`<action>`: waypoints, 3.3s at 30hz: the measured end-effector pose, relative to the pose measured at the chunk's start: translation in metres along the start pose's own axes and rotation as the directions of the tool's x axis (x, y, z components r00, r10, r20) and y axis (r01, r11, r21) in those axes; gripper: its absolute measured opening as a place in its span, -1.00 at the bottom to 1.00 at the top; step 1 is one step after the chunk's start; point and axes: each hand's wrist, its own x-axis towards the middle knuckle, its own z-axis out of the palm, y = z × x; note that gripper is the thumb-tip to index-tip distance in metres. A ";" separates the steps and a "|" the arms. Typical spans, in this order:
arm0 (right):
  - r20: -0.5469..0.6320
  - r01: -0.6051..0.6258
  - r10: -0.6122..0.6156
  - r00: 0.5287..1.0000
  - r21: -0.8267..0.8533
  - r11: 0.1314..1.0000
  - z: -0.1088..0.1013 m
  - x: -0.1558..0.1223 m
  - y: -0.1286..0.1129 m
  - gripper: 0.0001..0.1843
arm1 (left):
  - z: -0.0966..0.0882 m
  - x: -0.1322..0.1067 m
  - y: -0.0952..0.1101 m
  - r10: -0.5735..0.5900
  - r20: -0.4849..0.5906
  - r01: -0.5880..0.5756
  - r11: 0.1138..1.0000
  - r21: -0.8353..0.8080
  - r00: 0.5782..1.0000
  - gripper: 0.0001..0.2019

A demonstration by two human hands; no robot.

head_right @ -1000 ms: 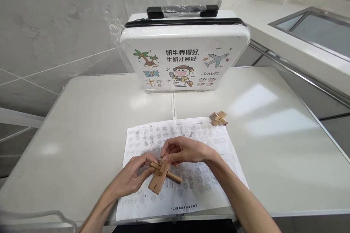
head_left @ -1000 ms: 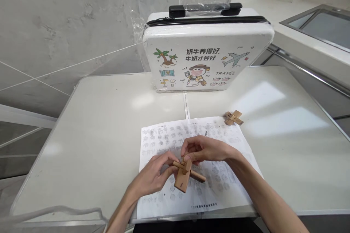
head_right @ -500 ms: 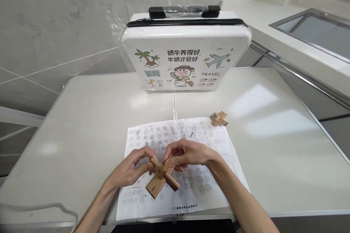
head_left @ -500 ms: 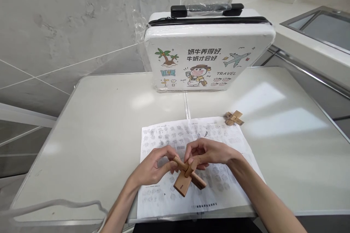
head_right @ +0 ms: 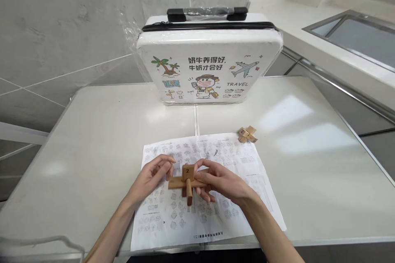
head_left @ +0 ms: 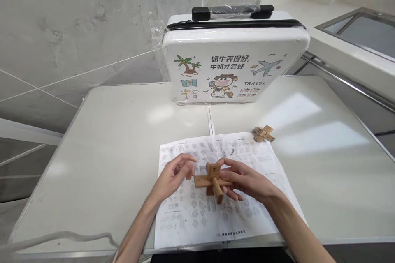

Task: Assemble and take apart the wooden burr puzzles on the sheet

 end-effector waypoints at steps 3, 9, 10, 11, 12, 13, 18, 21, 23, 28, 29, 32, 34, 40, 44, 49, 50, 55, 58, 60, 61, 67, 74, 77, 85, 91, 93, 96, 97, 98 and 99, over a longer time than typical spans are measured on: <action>-0.207 0.029 -0.027 0.978 0.005 1.000 -0.004 -0.012 -0.005 -0.64 | -0.010 0.005 -0.004 0.035 -0.161 -0.029 0.999 0.040 0.986 -0.69; -0.567 0.164 -0.268 0.779 -0.228 0.960 -0.023 -0.017 -0.007 -0.63 | -0.033 0.015 -0.013 0.105 -0.283 -0.047 0.978 0.204 0.953 -0.70; -0.600 0.174 -0.303 0.740 -0.264 0.949 -0.026 -0.015 -0.005 -0.62 | -0.036 0.016 -0.014 0.118 -0.302 -0.047 0.972 0.231 0.946 -0.70; -0.631 0.183 -0.333 0.701 -0.293 0.939 -0.027 -0.013 -0.004 -0.62 | -0.037 0.018 -0.015 0.132 -0.322 -0.049 0.966 0.254 0.938 -0.71; -0.658 0.189 -0.357 0.663 -0.314 0.930 -0.029 -0.011 -0.002 -0.61 | -0.038 0.018 -0.017 0.145 -0.338 -0.051 0.961 0.272 0.930 -0.72; -0.683 0.194 -0.374 0.627 -0.328 0.924 -0.030 -0.009 0.000 -0.60 | -0.039 0.019 -0.018 0.156 -0.349 -0.053 0.957 0.286 0.924 -0.72; -0.771 0.235 -0.411 0.486 -0.337 0.911 -0.029 0.004 0.008 -0.57 | -0.038 0.018 -0.021 0.172 -0.345 -0.050 0.941 0.335 0.923 -0.74; -0.804 0.254 -0.406 0.435 -0.323 0.912 -0.026 0.010 0.008 -0.54 | -0.038 0.018 -0.022 0.168 -0.345 -0.039 0.936 0.351 0.923 -0.73; -0.817 0.257 -0.402 0.413 -0.319 0.912 -0.024 0.014 0.008 -0.53 | -0.037 0.018 -0.022 0.168 -0.345 -0.039 0.935 0.351 0.923 -0.72; -0.803 0.270 -0.435 0.407 -0.350 0.897 -0.021 0.022 0.006 -0.56 | -0.037 0.018 -0.022 0.172 -0.344 -0.037 0.930 0.366 0.923 -0.71; -0.799 0.269 -0.440 0.411 -0.355 0.895 -0.020 0.023 0.005 -0.57 | -0.037 0.018 -0.022 0.171 -0.345 -0.033 0.928 0.372 0.923 -0.71; -0.797 0.256 -0.429 0.425 -0.349 0.902 -0.020 0.024 0.003 -0.56 | -0.038 0.017 -0.023 0.171 -0.345 -0.026 0.922 0.387 0.923 -0.70; -0.796 0.253 -0.418 0.438 -0.337 0.907 -0.021 0.025 0.001 -0.55 | -0.038 0.017 -0.023 0.175 -0.345 -0.028 0.919 0.393 0.922 -0.69; -0.778 0.281 -0.411 0.475 -0.308 0.909 -0.026 0.027 -0.002 -0.55 | -0.038 0.017 -0.024 0.176 -0.340 -0.029 0.918 0.396 0.924 -0.70; -0.778 0.288 -0.404 0.481 -0.295 0.911 -0.027 0.027 -0.003 -0.54 | -0.038 0.017 -0.023 0.174 -0.341 -0.028 0.919 0.393 0.924 -0.69; -0.770 0.274 -0.399 0.497 -0.297 0.915 -0.027 0.024 -0.003 -0.52 | -0.037 0.017 -0.022 0.170 -0.340 -0.024 0.919 0.395 0.925 -0.69; -0.767 0.271 -0.401 0.500 -0.302 0.914 -0.026 0.023 -0.003 -0.52 | -0.037 0.017 -0.022 0.172 -0.339 -0.026 0.918 0.396 0.925 -0.69; -0.763 0.247 -0.410 0.499 -0.329 0.912 -0.023 0.018 -0.005 -0.49 | -0.038 0.017 -0.022 0.186 -0.336 -0.036 0.913 0.406 0.923 -0.69; -0.766 0.237 -0.414 0.491 -0.340 0.910 -0.021 0.013 -0.005 -0.51 | -0.037 0.017 -0.022 0.186 -0.338 -0.031 0.909 0.415 0.923 -0.69; -0.764 0.227 -0.418 0.491 -0.351 0.908 -0.019 0.009 -0.004 -0.55 | -0.037 0.017 -0.021 0.185 -0.339 -0.030 0.910 0.415 0.922 -0.69; -0.763 0.219 -0.420 0.492 -0.358 0.908 -0.018 0.007 -0.003 -0.57 | -0.036 0.017 -0.020 0.184 -0.340 -0.030 0.910 0.413 0.922 -0.69; -0.732 0.178 -0.398 0.553 -0.363 0.915 -0.014 -0.004 0.011 -0.66 | -0.036 0.017 -0.020 0.168 -0.340 -0.020 0.918 0.397 0.925 -0.70; -0.692 0.129 -0.343 0.636 -0.342 0.931 -0.016 -0.005 0.040 -0.55 | -0.036 0.017 -0.020 0.171 -0.348 -0.022 0.919 0.393 0.922 -0.70; -0.679 0.117 -0.355 0.642 -0.371 0.921 -0.019 -0.004 0.051 -0.54 | -0.036 0.017 -0.018 0.172 -0.353 -0.020 0.918 0.396 0.920 -0.71; -0.648 0.050 -0.430 0.628 -0.519 0.854 -0.019 -0.002 0.059 -0.56 | -0.036 0.018 -0.018 0.166 -0.356 -0.019 0.924 0.381 0.920 -0.71; -0.631 0.042 -0.473 0.615 -0.573 0.819 -0.018 -0.002 0.059 -0.62 | -0.035 0.018 -0.018 0.162 -0.351 -0.017 0.924 0.382 0.922 -0.70; -0.628 0.050 -0.483 0.611 -0.578 0.815 -0.018 -0.002 0.059 -0.61 | -0.035 0.019 -0.018 0.166 -0.351 -0.017 0.921 0.390 0.922 -0.70; -0.630 0.054 -0.481 0.610 -0.572 0.818 -0.019 -0.001 0.060 -0.58 | -0.035 0.019 -0.018 0.175 -0.354 -0.018 0.914 0.405 0.919 -0.69; -0.632 0.053 -0.478 0.610 -0.569 0.821 -0.019 -0.001 0.060 -0.57 | -0.035 0.019 -0.018 0.177 -0.354 -0.018 0.912 0.409 0.918 -0.69; -0.635 0.051 -0.476 0.609 -0.567 0.822 -0.019 -0.001 0.060 -0.56 | -0.035 0.019 -0.018 0.178 -0.354 -0.018 0.911 0.412 0.918 -0.69; -0.636 0.050 -0.475 0.609 -0.567 0.823 -0.019 -0.001 0.060 -0.56 | -0.035 0.019 -0.018 0.179 -0.355 -0.018 0.910 0.414 0.918 -0.69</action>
